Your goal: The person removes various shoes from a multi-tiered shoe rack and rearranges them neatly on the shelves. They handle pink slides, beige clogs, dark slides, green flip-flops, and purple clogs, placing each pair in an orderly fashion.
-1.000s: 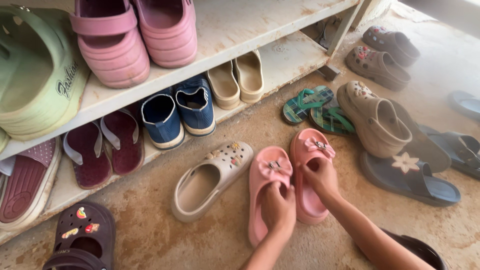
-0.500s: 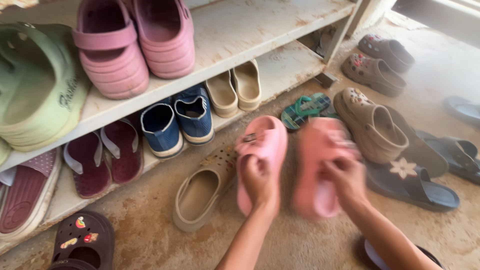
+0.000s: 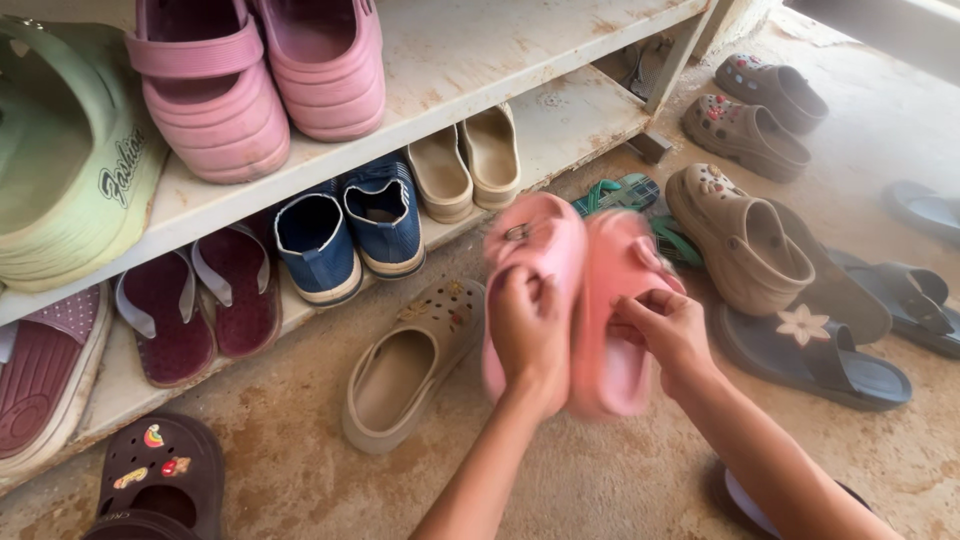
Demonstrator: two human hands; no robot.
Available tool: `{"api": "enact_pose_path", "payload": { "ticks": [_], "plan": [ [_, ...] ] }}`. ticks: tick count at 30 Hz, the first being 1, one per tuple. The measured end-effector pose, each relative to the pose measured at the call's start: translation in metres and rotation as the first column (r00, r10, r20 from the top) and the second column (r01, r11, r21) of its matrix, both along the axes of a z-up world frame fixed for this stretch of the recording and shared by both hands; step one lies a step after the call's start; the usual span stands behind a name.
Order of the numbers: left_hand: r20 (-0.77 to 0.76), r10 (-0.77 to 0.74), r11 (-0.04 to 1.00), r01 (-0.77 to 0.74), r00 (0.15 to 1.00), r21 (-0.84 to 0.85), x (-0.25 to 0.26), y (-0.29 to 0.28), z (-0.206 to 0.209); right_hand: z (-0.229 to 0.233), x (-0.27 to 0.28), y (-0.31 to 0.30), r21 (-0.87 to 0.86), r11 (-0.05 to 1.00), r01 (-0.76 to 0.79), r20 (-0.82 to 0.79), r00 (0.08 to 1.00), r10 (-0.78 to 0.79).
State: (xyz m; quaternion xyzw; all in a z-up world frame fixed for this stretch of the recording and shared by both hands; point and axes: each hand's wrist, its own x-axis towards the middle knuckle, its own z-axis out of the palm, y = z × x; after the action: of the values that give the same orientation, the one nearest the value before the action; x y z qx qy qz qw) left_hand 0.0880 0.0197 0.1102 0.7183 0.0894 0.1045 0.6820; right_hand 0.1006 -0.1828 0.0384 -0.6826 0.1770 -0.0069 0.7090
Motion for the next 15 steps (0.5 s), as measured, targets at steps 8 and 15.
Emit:
{"api": "enact_pose_path", "payload": {
  "ticks": [8,15],
  "plan": [
    [-0.017,-0.089,0.996,0.088,0.996,-0.028,-0.013,-0.022,-0.022,-0.005,-0.021,0.013,-0.215,0.975,0.057,0.056,0.997,-0.046],
    [0.007,-0.144,0.982,0.142,0.990,0.121,-0.019,-0.033,-0.073,-0.008,-0.029,0.018,-0.650,0.745,0.151,0.222,0.975,-0.004]
  ]
}}
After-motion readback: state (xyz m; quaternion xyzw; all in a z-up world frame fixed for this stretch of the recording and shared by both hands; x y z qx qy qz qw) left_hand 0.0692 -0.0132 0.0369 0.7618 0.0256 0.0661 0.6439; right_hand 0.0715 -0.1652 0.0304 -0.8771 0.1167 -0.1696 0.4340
